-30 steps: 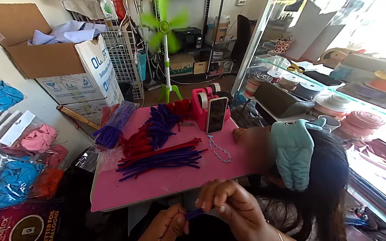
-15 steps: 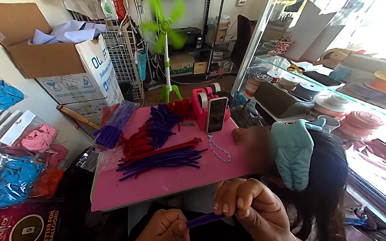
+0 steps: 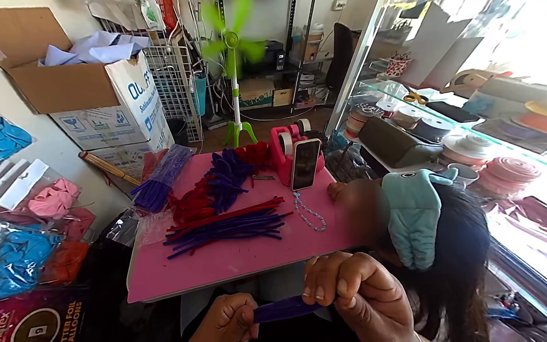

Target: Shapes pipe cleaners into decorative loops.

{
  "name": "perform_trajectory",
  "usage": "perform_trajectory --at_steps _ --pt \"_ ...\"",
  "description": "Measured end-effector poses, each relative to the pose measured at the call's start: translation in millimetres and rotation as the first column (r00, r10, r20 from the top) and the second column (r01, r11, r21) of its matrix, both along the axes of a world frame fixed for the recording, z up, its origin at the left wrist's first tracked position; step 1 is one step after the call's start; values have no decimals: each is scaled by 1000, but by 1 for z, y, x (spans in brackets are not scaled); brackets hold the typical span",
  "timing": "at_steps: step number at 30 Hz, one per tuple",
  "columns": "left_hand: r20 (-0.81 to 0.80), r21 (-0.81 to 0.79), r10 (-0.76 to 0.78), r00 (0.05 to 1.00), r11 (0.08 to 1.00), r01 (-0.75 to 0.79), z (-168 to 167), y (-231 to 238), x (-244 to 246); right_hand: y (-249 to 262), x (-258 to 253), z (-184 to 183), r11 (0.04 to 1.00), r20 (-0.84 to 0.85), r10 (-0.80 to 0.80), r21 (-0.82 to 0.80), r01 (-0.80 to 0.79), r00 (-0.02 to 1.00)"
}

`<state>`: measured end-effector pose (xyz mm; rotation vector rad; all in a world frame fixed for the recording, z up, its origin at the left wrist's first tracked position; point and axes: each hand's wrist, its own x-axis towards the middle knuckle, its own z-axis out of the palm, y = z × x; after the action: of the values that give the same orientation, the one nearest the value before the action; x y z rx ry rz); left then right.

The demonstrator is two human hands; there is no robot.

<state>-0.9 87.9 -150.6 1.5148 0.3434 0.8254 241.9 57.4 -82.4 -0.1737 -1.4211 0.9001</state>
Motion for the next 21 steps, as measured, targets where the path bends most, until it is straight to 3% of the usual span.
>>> perform_trajectory --at_steps 5,11,21 --pt "11 172 -62 998 983 59 5 1 -5 2 2 0 999 -14 -34 -1 34 999" --pt "-150 347 -17 989 935 69 15 -2 -8 0 3 -1 999 -8 -33 -3 33 999" --pt "-104 317 -60 993 944 90 10 3 -8 -1 4 -2 1000 -5 8 -23 -8 1000"
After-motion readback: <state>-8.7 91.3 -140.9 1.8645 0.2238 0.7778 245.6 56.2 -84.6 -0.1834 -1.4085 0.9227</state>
